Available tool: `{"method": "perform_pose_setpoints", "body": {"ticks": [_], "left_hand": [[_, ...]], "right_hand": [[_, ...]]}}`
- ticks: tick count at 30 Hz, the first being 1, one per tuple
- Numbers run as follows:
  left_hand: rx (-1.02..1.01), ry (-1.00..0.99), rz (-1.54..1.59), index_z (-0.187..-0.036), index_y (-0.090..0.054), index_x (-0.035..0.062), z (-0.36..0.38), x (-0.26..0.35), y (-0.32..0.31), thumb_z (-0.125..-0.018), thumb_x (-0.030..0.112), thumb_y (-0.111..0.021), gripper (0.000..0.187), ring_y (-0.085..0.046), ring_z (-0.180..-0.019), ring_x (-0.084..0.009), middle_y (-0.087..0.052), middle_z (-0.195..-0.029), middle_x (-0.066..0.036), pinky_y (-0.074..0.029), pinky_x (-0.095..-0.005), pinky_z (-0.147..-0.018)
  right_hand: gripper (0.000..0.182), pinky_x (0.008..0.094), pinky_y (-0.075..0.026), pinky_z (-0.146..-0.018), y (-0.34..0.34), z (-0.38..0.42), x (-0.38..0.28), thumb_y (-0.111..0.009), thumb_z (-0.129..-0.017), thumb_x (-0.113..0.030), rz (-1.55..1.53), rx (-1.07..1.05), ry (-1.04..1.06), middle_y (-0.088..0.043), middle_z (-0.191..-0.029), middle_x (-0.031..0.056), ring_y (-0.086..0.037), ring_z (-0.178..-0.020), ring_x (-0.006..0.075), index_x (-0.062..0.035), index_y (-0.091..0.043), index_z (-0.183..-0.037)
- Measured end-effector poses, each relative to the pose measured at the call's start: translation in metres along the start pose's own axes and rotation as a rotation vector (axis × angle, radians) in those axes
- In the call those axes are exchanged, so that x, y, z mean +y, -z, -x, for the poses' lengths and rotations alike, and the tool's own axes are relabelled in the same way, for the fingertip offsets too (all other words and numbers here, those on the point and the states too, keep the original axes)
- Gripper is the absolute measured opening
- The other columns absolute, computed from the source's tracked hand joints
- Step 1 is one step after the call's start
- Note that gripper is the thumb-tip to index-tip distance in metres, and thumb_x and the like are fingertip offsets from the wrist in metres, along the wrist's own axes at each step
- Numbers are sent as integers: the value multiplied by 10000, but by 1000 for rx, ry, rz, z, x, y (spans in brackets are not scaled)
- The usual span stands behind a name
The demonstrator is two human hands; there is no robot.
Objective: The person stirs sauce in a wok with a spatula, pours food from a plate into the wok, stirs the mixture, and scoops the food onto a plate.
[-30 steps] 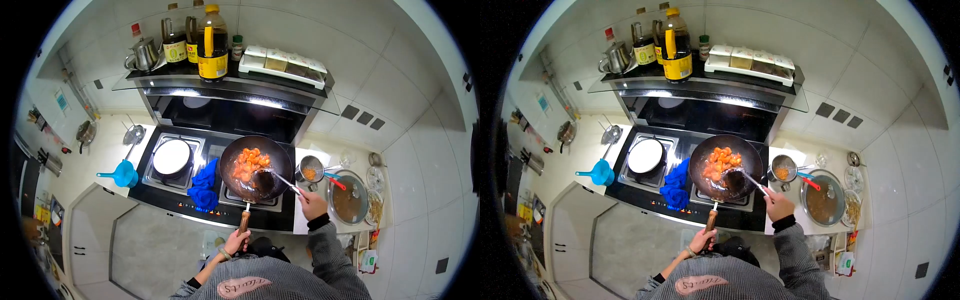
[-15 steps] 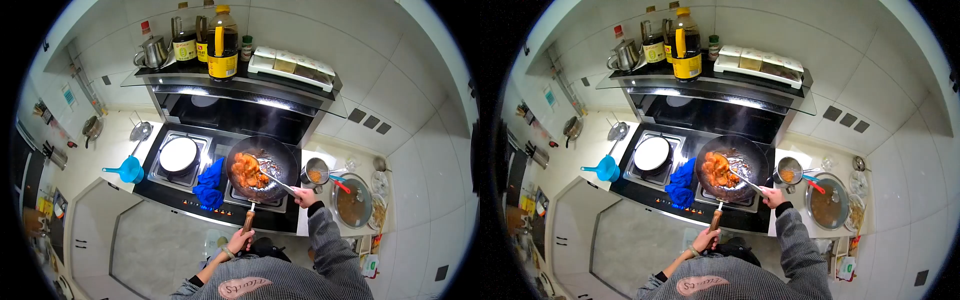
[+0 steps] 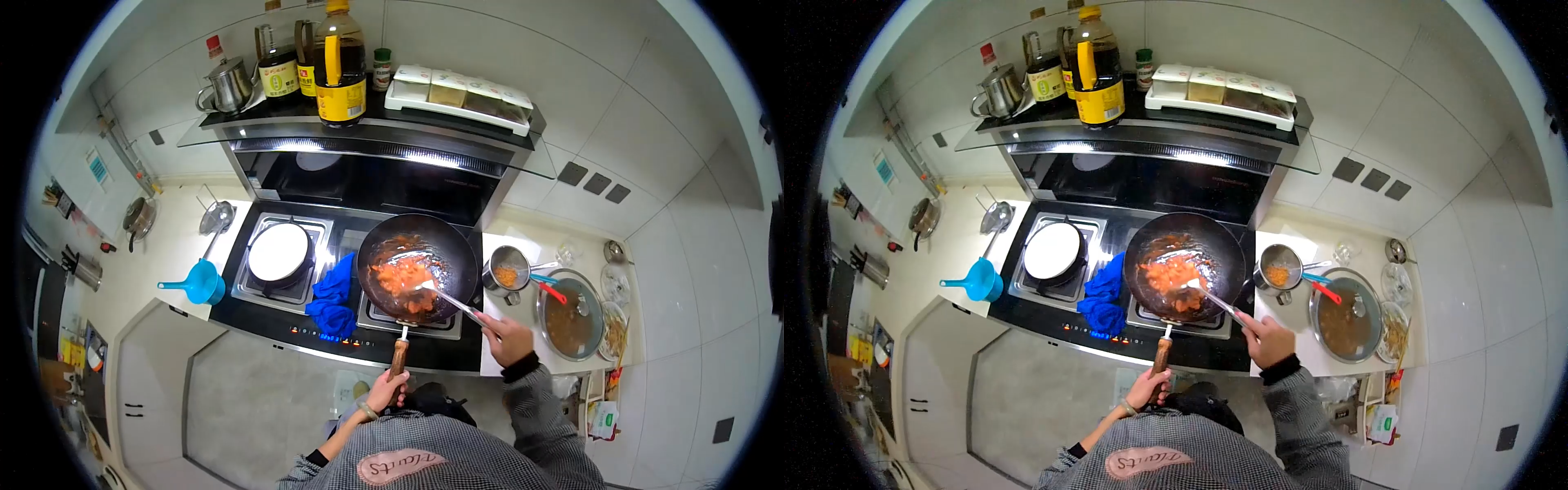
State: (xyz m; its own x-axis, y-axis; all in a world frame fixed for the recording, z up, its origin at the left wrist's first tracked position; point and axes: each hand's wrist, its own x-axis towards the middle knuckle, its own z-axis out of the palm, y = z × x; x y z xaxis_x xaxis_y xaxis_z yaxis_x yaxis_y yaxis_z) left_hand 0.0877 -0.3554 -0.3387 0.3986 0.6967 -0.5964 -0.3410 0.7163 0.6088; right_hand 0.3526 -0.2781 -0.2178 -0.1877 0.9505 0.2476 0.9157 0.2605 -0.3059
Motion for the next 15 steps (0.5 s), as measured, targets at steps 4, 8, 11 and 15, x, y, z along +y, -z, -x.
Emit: {"method": "perform_pose_setpoints", "body": {"ticks": [4, 8, 11, 15], "left_hand": [[7, 8, 14, -927, -445, 99, 1, 4, -2, -851, 233, -560, 192, -453, -466, -98, -450, -624, 2, -395, -241, -398], [9, 7, 14, -930, -445, 98, 2, 2, -1, -847, 236, -566, 201, -453, -469, -101, -449, -625, 0, -392, -244, -399], [12, 9, 18, -935, -444, 97, 0, 2, 1, -849, 241, -564, 206, -452, -469, -99, -448, -627, 1, -390, -242, -401], [10, -6, -13, -914, -445, 101, 4, 5, -4, -858, 249, -554, 193, -448, -473, -93, -444, -632, 6, -378, -235, -399]], "right_hand": [[330, 372, -416, -513, -49, -11, 1, -592, -778, -237, -120, 116, -147, -497, -623, 81, -526, -571, 270, -286, -596, -1104], [318, 374, -431, -549, -62, -10, 1, -565, -796, -258, -216, 50, -228, -510, -631, 87, -543, -606, 272, -284, -590, -1112], [324, 368, -432, -539, -29, -4, 3, -560, -796, -249, -196, 41, -132, -517, -614, 88, -543, -592, 271, -291, -588, -1116], [305, 381, -416, -521, -29, -21, 0, -556, -810, -242, -183, 128, -145, -507, -601, 89, -537, -580, 275, -287, -593, -1110]]}}
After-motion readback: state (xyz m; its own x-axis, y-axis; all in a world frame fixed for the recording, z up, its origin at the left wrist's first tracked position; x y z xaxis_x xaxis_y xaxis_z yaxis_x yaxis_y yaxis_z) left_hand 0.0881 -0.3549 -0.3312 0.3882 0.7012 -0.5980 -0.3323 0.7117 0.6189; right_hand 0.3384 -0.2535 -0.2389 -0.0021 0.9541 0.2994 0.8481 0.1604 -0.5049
